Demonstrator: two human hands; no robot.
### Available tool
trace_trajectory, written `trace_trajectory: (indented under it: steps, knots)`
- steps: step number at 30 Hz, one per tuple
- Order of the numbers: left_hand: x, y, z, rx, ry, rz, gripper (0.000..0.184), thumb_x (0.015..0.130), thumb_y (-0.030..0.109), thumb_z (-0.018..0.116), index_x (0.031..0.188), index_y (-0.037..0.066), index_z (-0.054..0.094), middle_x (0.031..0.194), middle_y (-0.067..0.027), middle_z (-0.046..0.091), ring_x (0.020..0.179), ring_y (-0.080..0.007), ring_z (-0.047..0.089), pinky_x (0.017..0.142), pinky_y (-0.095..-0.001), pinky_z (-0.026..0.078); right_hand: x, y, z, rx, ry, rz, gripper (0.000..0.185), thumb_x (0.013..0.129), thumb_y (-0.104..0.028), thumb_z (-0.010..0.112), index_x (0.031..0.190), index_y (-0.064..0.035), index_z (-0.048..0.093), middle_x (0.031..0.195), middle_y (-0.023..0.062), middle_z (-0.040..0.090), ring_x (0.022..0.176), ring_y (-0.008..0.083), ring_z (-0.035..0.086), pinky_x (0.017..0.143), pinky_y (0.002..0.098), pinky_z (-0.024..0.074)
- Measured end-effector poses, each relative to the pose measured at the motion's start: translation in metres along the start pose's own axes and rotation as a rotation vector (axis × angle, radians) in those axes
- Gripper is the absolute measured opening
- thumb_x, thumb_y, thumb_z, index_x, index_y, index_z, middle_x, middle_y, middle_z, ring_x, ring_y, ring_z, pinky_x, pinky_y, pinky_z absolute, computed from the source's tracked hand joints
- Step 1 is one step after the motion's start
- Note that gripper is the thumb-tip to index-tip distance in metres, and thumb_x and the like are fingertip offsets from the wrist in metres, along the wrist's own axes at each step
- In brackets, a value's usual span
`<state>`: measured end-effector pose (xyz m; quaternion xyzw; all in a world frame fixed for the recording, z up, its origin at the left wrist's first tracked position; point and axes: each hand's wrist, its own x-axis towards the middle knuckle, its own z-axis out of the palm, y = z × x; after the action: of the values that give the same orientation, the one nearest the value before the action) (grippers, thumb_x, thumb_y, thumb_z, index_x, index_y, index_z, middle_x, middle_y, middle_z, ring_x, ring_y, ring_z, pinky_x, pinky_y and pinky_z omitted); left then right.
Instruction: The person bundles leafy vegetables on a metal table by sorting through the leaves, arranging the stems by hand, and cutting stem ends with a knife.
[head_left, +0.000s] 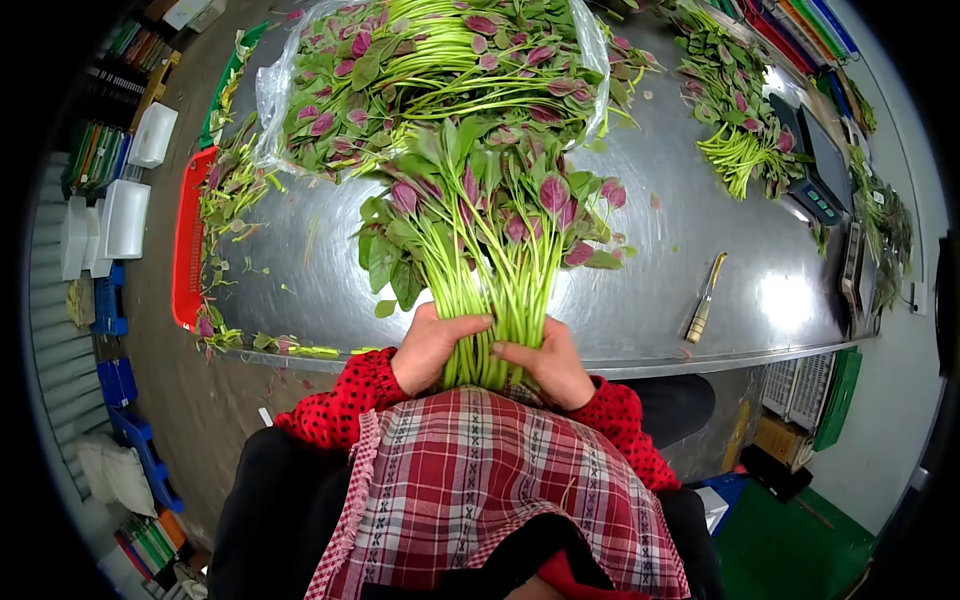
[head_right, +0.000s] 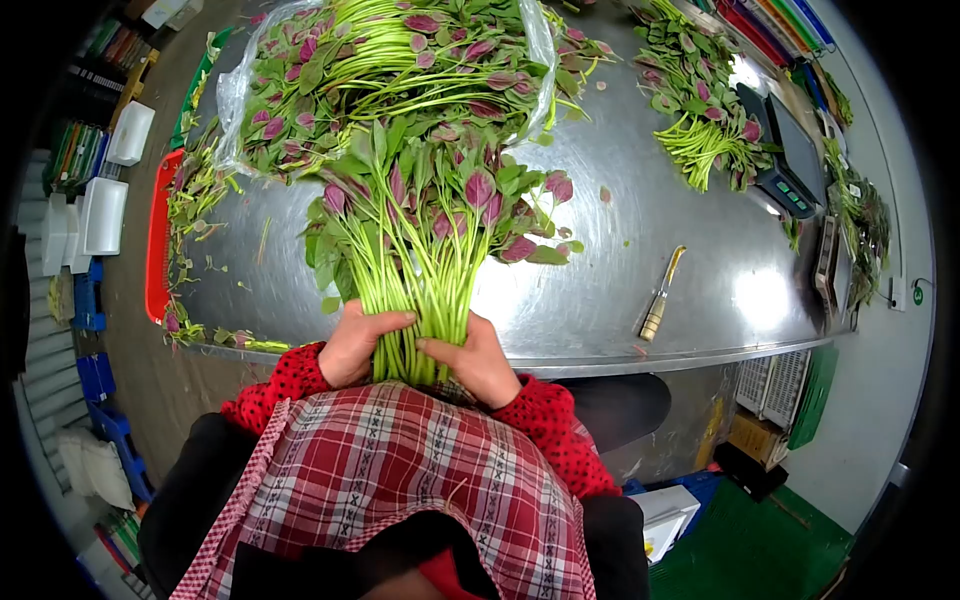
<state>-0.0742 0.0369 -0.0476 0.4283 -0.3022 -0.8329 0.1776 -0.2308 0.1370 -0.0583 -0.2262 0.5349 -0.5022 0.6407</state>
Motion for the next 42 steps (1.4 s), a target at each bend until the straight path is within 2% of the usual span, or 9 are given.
trace_trajectory:
  steps: [15, 28, 31, 33, 35, 38, 39, 41, 42]
  knots:
    - [0.01, 0.004, 0.003, 0.121, -0.024, 0.003, 0.023, 0.085, 0.004, 0.062, 0.107, -0.003, 0.062, 0.092, -0.0083, 0.067, 0.078, -0.0155, 0.064, 0.071, -0.0287, 0.053, 0.007, -0.008, -0.008, -0.146, -0.066, 0.019, 0.038, 0.083, 0.009, 0.057, 0.12, 0.0034, 0.05, 0.104, 0.0073, 0.062, 0.091, 0.0134, 0.061, 0.078, 0.0273, 0.0498]
    - [0.018, 0.044, -0.048, 0.101, -0.21, -0.11, 0.012, 0.089, 0.005, 0.061, 0.097, 0.005, 0.052, 0.065, -0.0023, 0.051, 0.049, -0.0112, 0.046, 0.044, -0.0252, 0.039, -0.01, -0.048, -0.032, -0.179, 0.003, -0.063, 0.013, 0.092, -0.006, 0.055, 0.103, -0.0006, 0.049, 0.074, 0.0017, 0.055, 0.061, 0.0088, 0.052, 0.054, 0.0242, 0.0432]
    - [0.006, 0.094, -0.085, 0.714, -0.001, -0.02, 0.008, 0.084, 0.008, 0.062, 0.089, 0.003, 0.058, 0.07, -0.0051, 0.058, 0.055, -0.0103, 0.053, 0.047, -0.0256, 0.041, -0.033, -0.067, -0.045, -0.318, 0.08, -0.113, 0.011, 0.093, -0.007, 0.055, 0.101, -0.0015, 0.05, 0.073, 0.0007, 0.054, 0.059, 0.0085, 0.051, 0.053, 0.024, 0.0424]
    - [0.023, 0.09, -0.138, 1.29, 0.187, 0.481, 0.013, 0.082, 0.01, 0.061, 0.071, 0.004, 0.058, 0.058, -0.0028, 0.052, 0.052, -0.0099, 0.05, 0.044, -0.0293, 0.038, -0.037, -0.06, -0.055, -0.427, 0.082, -0.081, 0.016, 0.093, -0.008, 0.057, 0.106, -0.0007, 0.051, 0.075, 0.0012, 0.056, 0.06, 0.008, 0.051, 0.055, 0.0237, 0.0434]
    - [-0.028, 0.15, -0.097, 0.751, 0.02, 0.109, 0.012, 0.082, 0.01, 0.06, 0.071, 0.004, 0.057, 0.058, -0.0028, 0.052, 0.054, -0.0097, 0.051, 0.044, -0.03, 0.039, -0.043, -0.077, -0.053, -0.534, 0.051, -0.114, 0.023, 0.092, -0.01, 0.058, 0.113, -0.0004, 0.052, 0.078, 0.0014, 0.058, 0.063, 0.0071, 0.051, 0.058, 0.0238, 0.0446]
    - [-0.056, 0.168, -0.078, 0.399, -0.027, 0.111, 0.014, 0.082, 0.011, 0.061, 0.07, 0.005, 0.056, 0.057, -0.002, 0.051, 0.052, -0.0098, 0.051, 0.044, -0.0293, 0.039, -0.048, -0.099, -0.032, -0.622, 0.071, -0.188, 0.032, 0.092, -0.012, 0.06, 0.121, -0.0005, 0.051, 0.08, 0.0014, 0.059, 0.066, 0.0083, 0.052, 0.06, 0.0252, 0.0458]
    - [-0.034, 0.155, -0.098, 0.811, -0.025, 0.079, 0.013, 0.081, 0.012, 0.064, 0.072, 0.003, 0.058, 0.057, -0.0024, 0.052, 0.05, -0.01, 0.05, 0.044, -0.0303, 0.04, -0.04, -0.093, -0.029, -0.693, 0.052, -0.172, 0.033, 0.092, -0.012, 0.06, 0.122, -0.0007, 0.051, 0.081, 0.0017, 0.059, 0.067, 0.009, 0.052, 0.061, 0.0258, 0.0461]
    - [-0.023, 0.151, -0.1, 1.681, 0.135, 0.631, 0.014, 0.081, 0.013, 0.066, 0.076, 0.001, 0.06, 0.058, -0.0033, 0.055, 0.048, -0.0106, 0.049, 0.044, -0.0305, 0.039, -0.022, -0.074, -0.029, -0.688, -0.025, -0.083, 0.036, 0.091, -0.012, 0.06, 0.124, -0.0005, 0.051, 0.083, 0.0023, 0.06, 0.067, 0.0097, 0.053, 0.061, 0.0267, 0.0462]
    - [-0.032, 0.164, -0.105, 1.266, 0.098, 0.16, 0.015, 0.081, 0.013, 0.067, 0.078, 0.0, 0.062, 0.06, -0.0049, 0.057, 0.047, -0.0117, 0.051, 0.045, -0.0307, 0.04, -0.024, -0.072, -0.028, -0.661, -0.038, -0.16, 0.036, 0.091, -0.013, 0.061, 0.124, -0.0005, 0.051, 0.083, 0.0025, 0.06, 0.067, 0.0099, 0.053, 0.061, 0.0271, 0.0464]
